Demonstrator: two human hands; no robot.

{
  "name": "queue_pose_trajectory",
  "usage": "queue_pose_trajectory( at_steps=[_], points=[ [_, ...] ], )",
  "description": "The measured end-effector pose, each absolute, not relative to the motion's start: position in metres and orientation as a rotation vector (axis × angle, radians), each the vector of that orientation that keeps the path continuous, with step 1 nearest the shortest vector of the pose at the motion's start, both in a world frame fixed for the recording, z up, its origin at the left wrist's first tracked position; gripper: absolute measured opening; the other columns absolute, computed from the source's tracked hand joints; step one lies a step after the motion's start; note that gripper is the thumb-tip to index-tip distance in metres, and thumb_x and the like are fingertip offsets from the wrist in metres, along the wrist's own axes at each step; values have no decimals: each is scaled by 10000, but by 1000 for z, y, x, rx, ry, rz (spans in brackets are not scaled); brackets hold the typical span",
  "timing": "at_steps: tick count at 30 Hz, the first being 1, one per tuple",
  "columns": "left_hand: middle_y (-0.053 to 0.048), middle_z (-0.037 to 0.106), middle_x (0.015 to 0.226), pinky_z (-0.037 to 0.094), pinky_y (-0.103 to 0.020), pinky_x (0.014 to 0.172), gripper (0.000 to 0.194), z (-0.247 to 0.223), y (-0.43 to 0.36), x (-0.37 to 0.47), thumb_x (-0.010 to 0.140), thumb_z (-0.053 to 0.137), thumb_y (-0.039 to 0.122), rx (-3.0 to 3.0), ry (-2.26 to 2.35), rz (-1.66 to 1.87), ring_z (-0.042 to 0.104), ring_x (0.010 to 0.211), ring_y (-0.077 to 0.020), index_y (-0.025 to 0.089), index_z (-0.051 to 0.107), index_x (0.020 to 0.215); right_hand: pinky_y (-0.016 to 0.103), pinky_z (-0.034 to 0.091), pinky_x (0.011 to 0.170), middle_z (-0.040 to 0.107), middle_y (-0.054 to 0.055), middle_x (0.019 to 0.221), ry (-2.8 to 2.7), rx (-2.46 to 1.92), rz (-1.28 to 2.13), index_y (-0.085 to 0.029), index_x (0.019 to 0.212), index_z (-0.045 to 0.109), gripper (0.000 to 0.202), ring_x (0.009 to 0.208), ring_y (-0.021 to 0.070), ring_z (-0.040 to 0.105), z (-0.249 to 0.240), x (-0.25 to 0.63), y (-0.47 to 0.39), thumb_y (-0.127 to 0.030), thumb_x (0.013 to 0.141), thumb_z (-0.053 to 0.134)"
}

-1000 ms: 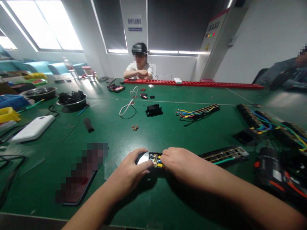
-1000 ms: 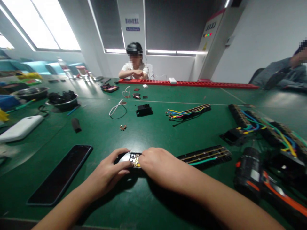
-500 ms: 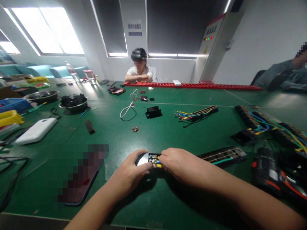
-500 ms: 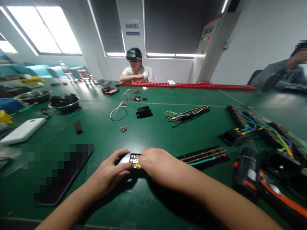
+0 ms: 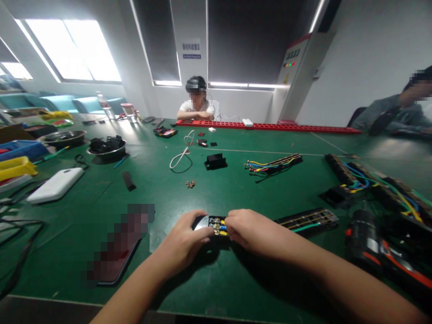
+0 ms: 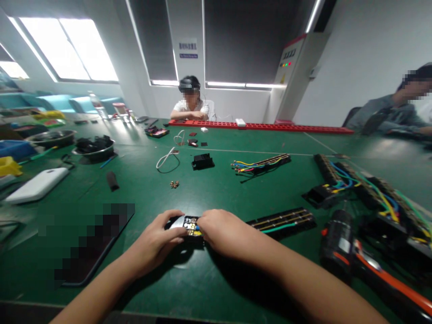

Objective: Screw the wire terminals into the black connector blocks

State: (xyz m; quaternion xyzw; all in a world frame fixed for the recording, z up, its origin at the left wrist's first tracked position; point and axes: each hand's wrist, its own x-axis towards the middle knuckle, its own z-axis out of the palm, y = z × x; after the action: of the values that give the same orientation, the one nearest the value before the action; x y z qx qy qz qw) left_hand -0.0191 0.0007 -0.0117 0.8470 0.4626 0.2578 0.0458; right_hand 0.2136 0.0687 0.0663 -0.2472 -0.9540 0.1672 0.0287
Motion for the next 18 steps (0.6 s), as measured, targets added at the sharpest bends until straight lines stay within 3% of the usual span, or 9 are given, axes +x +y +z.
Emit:
queue_pose_trajectory(
  at_steps=[7, 10, 13, 15, 18],
  points=[
    [-94, 489, 1289, 496, -447, 960, 266, -12, 3, -19, 950, 508, 209, 2563, 1410, 792, 527, 1144, -250, 278, 662, 1156, 240, 358, 606, 624, 23, 768, -2854, -899, 555, -157, 789, 644, 44, 660, 132, 515, 56, 213, 68, -163, 832, 654],
    [-92, 511, 1273, 505, -446, 949, 265, -10, 2, -18, 954, 513, 237, 2564, 1407, 825, 545, 1116, -246, 284, 674, 1158, 262, 424, 707, 634, 35, 896, -2758, -903, 534, -175, 884, 633, 136, 801, 168, 571, 69, 229, 58, -213, 794, 727],
    [-89, 522, 1264, 521, -433, 934, 252, -9, 2, -16, 948, 518, 225, 2543, 1411, 869, 571, 1081, -234, 276, 693, 1122, 331, 484, 825, 641, 70, 999, -2649, -1097, 462, -195, 977, 632, 159, 916, 213, 610, 86, 285, 46, -284, 848, 660],
    [-85, 527, 1254, 531, -403, 924, 238, -8, 3, -15, 940, 522, 208, 2519, 1395, 891, 586, 1060, -217, 260, 700, 1089, 418, 479, 936, 648, 124, 1111, -2561, -1349, 277, -193, 1103, 631, 278, 1029, 271, 620, 88, 345, 40, -341, 869, 603],
    [-80, 535, 1237, 534, -367, 915, 231, -7, 4, -15, 933, 527, 194, 2497, 1347, 914, 595, 1041, -200, 245, 697, 1080, 487, 429, 1043, 598, 219, 1291, -2407, -1773, -60, -133, 1306, 565, 606, 1182, 373, 581, 70, 445, 32, -259, 720, 655]
  ],
)
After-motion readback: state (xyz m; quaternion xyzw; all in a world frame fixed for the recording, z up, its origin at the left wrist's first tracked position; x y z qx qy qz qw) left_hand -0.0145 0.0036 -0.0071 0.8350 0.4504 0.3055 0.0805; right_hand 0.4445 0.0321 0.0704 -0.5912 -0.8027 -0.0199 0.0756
